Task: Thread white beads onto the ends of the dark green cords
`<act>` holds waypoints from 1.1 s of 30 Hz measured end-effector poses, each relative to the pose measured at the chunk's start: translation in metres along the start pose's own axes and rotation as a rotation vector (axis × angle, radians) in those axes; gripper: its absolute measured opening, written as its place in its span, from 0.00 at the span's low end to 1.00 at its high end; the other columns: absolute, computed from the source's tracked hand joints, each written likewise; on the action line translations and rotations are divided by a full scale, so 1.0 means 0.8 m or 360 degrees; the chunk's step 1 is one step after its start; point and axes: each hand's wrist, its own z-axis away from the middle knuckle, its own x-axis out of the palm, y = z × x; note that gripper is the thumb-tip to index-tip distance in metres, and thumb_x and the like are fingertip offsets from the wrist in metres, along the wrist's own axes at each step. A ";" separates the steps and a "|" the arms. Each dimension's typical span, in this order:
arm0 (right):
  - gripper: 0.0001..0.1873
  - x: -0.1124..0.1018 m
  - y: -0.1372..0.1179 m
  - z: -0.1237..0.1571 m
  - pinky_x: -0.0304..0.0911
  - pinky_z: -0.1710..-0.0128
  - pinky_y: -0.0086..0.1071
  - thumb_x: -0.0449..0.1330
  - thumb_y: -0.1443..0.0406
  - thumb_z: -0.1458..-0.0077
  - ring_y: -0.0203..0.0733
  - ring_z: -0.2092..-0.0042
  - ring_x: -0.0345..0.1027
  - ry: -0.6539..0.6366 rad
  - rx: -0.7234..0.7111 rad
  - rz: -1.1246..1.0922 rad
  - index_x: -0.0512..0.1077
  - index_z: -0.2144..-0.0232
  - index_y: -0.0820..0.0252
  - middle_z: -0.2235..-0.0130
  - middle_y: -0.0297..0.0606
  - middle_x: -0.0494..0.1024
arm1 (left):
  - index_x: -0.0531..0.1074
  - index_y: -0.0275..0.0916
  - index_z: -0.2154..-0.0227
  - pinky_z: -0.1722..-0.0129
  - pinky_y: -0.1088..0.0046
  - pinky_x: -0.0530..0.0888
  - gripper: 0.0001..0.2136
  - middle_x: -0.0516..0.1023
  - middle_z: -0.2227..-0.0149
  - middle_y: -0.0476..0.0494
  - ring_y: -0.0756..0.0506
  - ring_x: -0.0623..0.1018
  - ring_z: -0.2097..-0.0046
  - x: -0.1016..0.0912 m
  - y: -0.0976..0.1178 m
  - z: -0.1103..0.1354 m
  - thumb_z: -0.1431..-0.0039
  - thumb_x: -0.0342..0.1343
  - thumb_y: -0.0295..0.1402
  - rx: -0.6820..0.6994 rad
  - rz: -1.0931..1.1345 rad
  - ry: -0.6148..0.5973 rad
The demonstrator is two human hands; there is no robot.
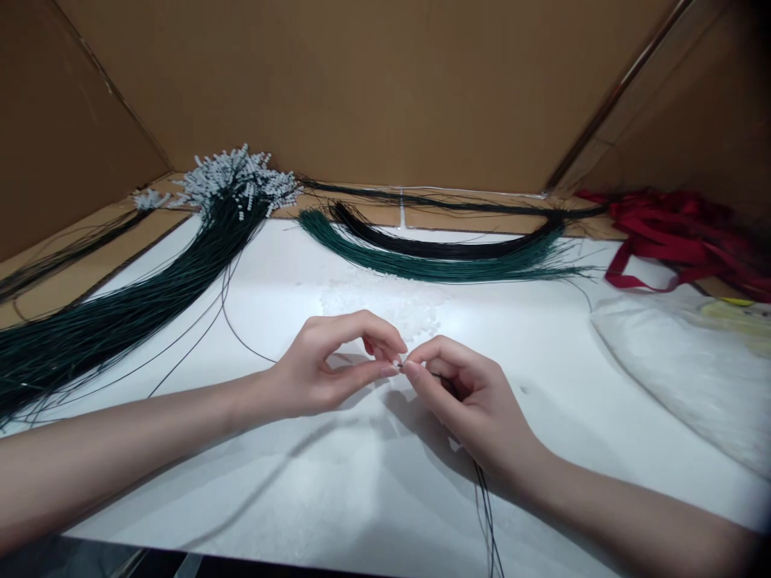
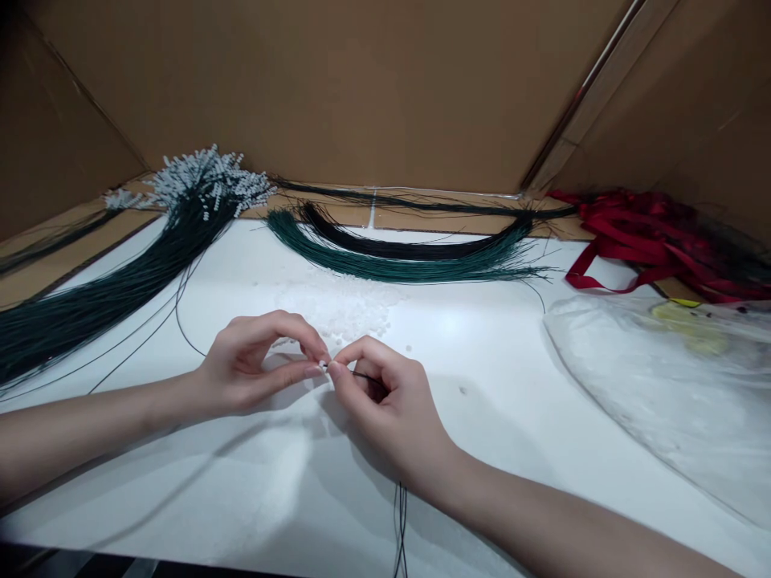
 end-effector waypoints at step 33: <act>0.11 0.000 -0.001 -0.002 0.43 0.80 0.28 0.58 0.59 0.37 0.29 0.79 0.47 -0.0015 -0.0010 0.0039 0.71 0.68 0.60 0.81 0.23 0.54 | 0.73 0.35 0.57 0.62 0.77 0.77 0.12 0.79 0.63 0.44 0.51 0.78 0.64 -0.001 -0.001 0.001 0.44 0.63 0.22 0.0019 -0.0004 -0.0027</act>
